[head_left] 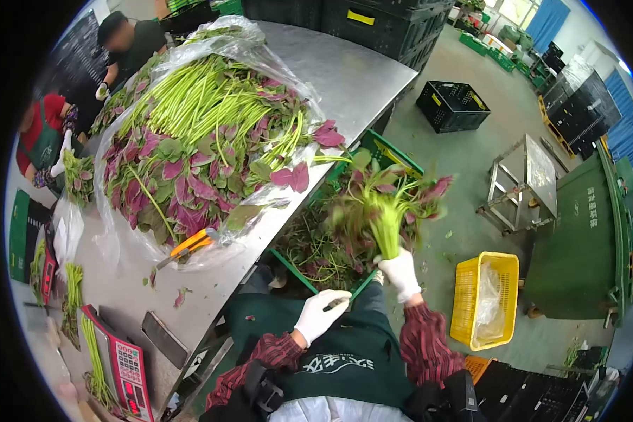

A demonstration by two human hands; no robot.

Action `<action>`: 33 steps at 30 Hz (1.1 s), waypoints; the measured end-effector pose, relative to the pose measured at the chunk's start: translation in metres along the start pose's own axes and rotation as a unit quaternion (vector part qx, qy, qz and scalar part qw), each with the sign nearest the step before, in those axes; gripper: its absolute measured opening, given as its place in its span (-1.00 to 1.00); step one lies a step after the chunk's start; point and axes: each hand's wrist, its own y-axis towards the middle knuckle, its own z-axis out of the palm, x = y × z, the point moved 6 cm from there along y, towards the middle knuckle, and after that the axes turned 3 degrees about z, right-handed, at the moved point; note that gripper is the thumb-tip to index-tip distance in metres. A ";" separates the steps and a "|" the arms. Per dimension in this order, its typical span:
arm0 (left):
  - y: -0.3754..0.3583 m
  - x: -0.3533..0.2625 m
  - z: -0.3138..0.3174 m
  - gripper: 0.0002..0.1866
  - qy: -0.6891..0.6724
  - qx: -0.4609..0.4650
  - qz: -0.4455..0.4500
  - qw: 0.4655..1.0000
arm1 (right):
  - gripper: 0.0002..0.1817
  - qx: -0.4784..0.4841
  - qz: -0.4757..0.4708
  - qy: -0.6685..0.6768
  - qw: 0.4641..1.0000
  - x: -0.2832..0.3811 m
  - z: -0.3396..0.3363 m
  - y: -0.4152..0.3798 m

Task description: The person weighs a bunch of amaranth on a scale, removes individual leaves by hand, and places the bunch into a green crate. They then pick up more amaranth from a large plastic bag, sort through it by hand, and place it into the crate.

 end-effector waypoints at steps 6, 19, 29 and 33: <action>0.020 0.023 0.016 -0.55 -0.225 0.069 -0.129 0.963 | -0.81 -0.076 -0.095 -0.075 0.990 0.022 0.023 -0.073; 0.025 -0.045 0.031 -0.57 -0.385 0.012 -0.111 0.916 | -0.69 -0.067 -0.249 -0.065 0.964 0.042 0.047 -0.120; 0.033 -0.025 0.027 -0.61 -0.406 0.026 -0.112 0.907 | -0.60 0.038 -0.157 0.008 0.987 0.007 0.065 -0.101; 0.032 -0.024 0.035 -0.64 -0.361 0.003 -0.105 0.927 | -0.64 0.061 -0.175 0.053 0.981 -0.004 0.063 -0.098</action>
